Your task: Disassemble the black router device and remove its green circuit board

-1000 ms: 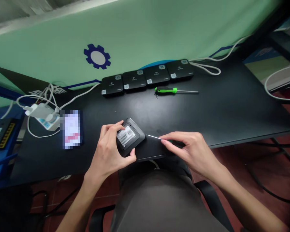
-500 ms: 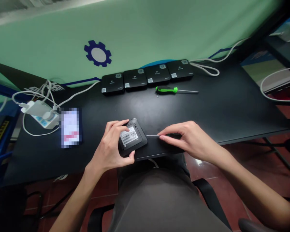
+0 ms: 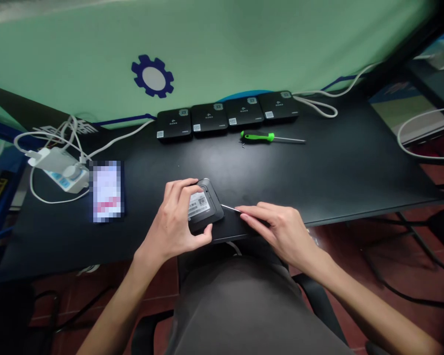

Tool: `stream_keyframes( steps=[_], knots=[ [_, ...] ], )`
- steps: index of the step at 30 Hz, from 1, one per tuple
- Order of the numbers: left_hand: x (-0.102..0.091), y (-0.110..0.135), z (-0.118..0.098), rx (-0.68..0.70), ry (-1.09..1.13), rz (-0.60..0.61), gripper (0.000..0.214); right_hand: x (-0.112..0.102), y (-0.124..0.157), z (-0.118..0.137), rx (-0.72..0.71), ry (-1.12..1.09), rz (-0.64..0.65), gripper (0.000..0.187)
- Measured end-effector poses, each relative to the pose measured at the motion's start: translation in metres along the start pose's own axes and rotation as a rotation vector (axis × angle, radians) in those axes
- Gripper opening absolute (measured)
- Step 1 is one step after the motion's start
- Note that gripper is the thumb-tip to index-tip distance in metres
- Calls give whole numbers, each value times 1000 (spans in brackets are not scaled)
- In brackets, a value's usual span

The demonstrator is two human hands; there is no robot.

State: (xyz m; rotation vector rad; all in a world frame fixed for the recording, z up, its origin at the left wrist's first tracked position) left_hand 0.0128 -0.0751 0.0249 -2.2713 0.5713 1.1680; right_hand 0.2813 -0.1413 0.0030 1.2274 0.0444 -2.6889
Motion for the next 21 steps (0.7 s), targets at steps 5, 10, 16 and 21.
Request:
stream_keyframes(
  steps=[5, 10, 16, 21],
  knots=[
    [-1, -4, -2, -9, 4, -12, 81, 0, 1, 4, -17, -27, 21, 39],
    [-4, -5, 1, 11, 16, 1, 82, -4, -4, 1, -8, -54, 44, 38],
    [-1, -3, 5, 23, 35, -43, 75, -5, -4, 7, 1, 12, 84, 42],
    [-1, -2, 5, 23, 30, -40, 71, -5, -6, 10, 8, 41, 84, 42]
  ],
)
Point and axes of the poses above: each hand's wrist, its own y-axis away from the middle knuckle, its own x-axis out of the palm, z = x × y, the point moved 3 cm from there along -y, towards the middle knuckle, and after that the axes turned 2 degrees about x, right-handed, at the moved point
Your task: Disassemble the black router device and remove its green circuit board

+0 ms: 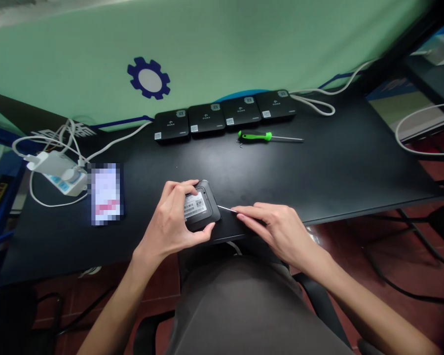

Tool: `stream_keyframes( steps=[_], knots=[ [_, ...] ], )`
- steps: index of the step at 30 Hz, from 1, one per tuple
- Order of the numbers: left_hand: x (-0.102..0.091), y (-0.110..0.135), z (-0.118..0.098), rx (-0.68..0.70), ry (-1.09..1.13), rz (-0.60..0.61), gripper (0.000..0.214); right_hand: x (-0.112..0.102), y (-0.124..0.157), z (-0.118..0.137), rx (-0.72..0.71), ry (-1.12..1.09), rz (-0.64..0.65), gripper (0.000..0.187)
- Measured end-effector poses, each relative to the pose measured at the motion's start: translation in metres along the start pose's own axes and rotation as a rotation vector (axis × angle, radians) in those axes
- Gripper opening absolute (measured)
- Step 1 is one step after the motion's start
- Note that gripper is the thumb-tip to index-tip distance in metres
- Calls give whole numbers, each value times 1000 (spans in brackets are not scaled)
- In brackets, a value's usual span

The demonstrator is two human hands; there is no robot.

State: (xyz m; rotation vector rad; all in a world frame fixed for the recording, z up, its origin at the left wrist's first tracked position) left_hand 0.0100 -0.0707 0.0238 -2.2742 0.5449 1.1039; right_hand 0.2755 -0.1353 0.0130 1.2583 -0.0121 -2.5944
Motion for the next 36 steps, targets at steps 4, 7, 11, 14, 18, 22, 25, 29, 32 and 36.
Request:
stream_keyframes(
  steps=[4, 7, 11, 14, 18, 22, 25, 29, 32, 36],
  knots=[
    [0, 1, -1, 12, -10, 6, 68, -8, -1, -3, 7, -59, 24, 37],
    [1, 1, -1, 21, -12, 4, 69, -22, -3, -8, 42, -110, -12, 32],
    [2, 1, -1, 43, -11, 4, 69, -35, -11, -11, 53, -72, -57, 30],
    [2, 1, -1, 56, 7, 22, 69, -34, -20, -6, -9, 14, -24, 32],
    [1, 2, 1, 76, 20, 56, 69, -31, -27, -1, -33, 55, 13, 31],
    [-1, 3, 2, 89, 27, 66, 70, -32, -29, -2, -30, 61, 11, 33],
    [-1, 2, 2, 102, 31, 65, 71, -32, -31, -3, -30, 61, 20, 34],
    [-1, 2, 2, 122, 30, 73, 69, -33, -33, -4, -48, 69, 32, 34],
    [-1, 1, 3, 136, 37, 88, 67, -37, -37, -6, -80, 117, 50, 35],
    [-2, 1, 5, 146, 56, 116, 67, -48, -53, -14, -163, 96, 116, 31]
  ],
)
Point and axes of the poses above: each hand's wrist, its own y-axis away from the middle knuckle, its own x-axis out of the palm, z = x × y, the point moved 3 cm from there along -y, towards the middle knuckle, and after that the axes turned 2 degrees about x, right-handed, at the moved point
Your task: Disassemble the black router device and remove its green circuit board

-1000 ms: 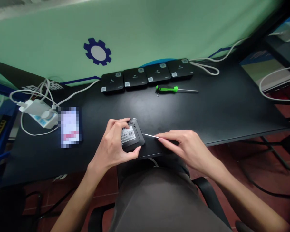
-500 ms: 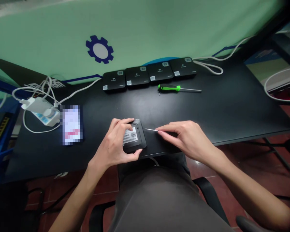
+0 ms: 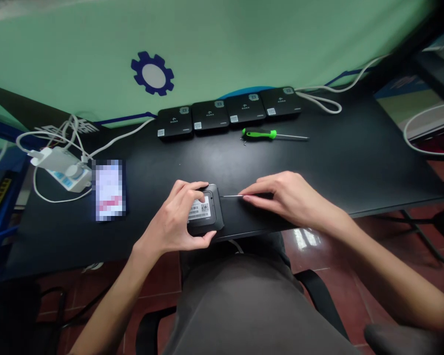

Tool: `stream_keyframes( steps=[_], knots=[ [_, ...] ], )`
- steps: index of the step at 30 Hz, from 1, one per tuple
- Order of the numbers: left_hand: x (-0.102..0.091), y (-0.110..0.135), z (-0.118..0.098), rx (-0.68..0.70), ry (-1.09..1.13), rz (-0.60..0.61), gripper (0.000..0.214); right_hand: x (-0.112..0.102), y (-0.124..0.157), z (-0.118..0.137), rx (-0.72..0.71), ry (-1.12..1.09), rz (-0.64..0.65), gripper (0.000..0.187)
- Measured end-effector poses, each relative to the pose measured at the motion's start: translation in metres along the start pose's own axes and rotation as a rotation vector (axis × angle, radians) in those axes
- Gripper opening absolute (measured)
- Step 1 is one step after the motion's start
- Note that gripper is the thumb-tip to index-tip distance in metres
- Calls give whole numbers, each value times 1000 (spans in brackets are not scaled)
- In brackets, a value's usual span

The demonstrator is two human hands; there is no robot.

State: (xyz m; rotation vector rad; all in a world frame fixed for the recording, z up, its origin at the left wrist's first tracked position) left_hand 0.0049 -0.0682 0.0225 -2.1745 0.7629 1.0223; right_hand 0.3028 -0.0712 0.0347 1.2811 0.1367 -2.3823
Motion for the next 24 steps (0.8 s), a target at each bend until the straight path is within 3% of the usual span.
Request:
stream_keyframes(
  steps=[6, 13, 19, 24],
  knots=[
    [-2, 0, 0, 5, 25, 13, 68, -9, -22, -19, -42, -164, 150, 29],
    [-3, 1, 1, 8, 67, 36, 66, -9, -23, -17, -36, -228, 224, 26],
    [-2, 2, 1, 10, 48, 23, 65, -3, -14, -6, -11, -174, 140, 29],
    [-1, 3, 0, 3, 24, 8, 63, 26, 9, 1, 67, -208, 18, 31]
  ],
)
Point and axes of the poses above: each hand's wrist, its own y-axis away from the middle knuckle, its own x-axis out of the palm, z = x × y, the point moved 3 cm from there along -y, towards the middle knuckle, and after that the axes turned 2 degrees about x, right-handed, at the moved point
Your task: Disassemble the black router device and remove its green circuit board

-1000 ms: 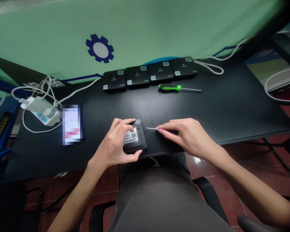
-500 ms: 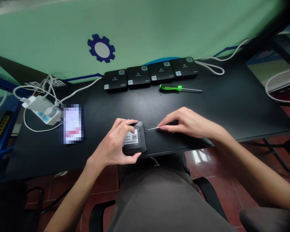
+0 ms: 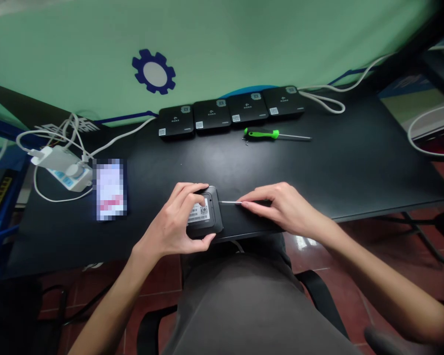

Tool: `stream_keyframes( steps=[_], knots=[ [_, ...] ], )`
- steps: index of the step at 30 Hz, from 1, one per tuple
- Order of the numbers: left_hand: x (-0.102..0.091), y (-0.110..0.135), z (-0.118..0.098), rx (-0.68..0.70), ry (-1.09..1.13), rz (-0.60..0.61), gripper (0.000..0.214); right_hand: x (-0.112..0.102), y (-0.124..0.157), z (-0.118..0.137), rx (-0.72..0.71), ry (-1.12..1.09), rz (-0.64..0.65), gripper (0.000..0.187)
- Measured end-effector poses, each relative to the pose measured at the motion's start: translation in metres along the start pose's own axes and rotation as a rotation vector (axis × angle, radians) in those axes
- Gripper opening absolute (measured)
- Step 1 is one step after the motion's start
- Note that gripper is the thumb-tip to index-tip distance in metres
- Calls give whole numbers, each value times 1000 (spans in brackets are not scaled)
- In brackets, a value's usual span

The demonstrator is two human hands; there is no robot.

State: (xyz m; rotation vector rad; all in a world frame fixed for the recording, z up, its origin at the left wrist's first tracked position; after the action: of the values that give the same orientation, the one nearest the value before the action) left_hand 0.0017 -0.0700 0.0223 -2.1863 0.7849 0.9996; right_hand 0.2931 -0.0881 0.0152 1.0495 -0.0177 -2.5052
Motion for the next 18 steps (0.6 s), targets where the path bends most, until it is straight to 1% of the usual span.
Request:
stream_keyframes(
  steps=[4, 6, 10, 13, 16, 18],
  knots=[
    [-2, 0, -1, 11, -7, 5, 62, 21, 15, -2, 1, 20, -151, 35],
    [-4, 0, -1, 12, -8, 9, 61, 27, 18, -1, -2, -4, -190, 34],
    [-7, 1, -1, 18, -17, 28, 58, 32, 19, -1, 3, -54, -212, 33],
    [-6, 1, -2, 16, -50, 53, 55, 31, 18, 1, 1, -19, -224, 34],
    [-6, 1, -5, 7, -85, 67, 53, 26, 21, 4, 38, -4, -182, 33],
    [-6, 0, -8, -7, -90, 68, 50, 23, 25, 8, 108, -75, -138, 35]
  ],
)
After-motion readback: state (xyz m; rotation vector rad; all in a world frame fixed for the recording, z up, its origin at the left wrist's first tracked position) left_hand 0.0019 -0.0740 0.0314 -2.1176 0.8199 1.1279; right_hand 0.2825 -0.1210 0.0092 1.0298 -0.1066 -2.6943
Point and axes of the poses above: each hand's wrist, its own y-axis away from the middle knuckle, its own x-axis out of the palm, z = x × y, the point moved 3 cm from there along -y, towards the middle knuckle, and after that the axes turned 2 degrees about x, right-handed, at the moved point
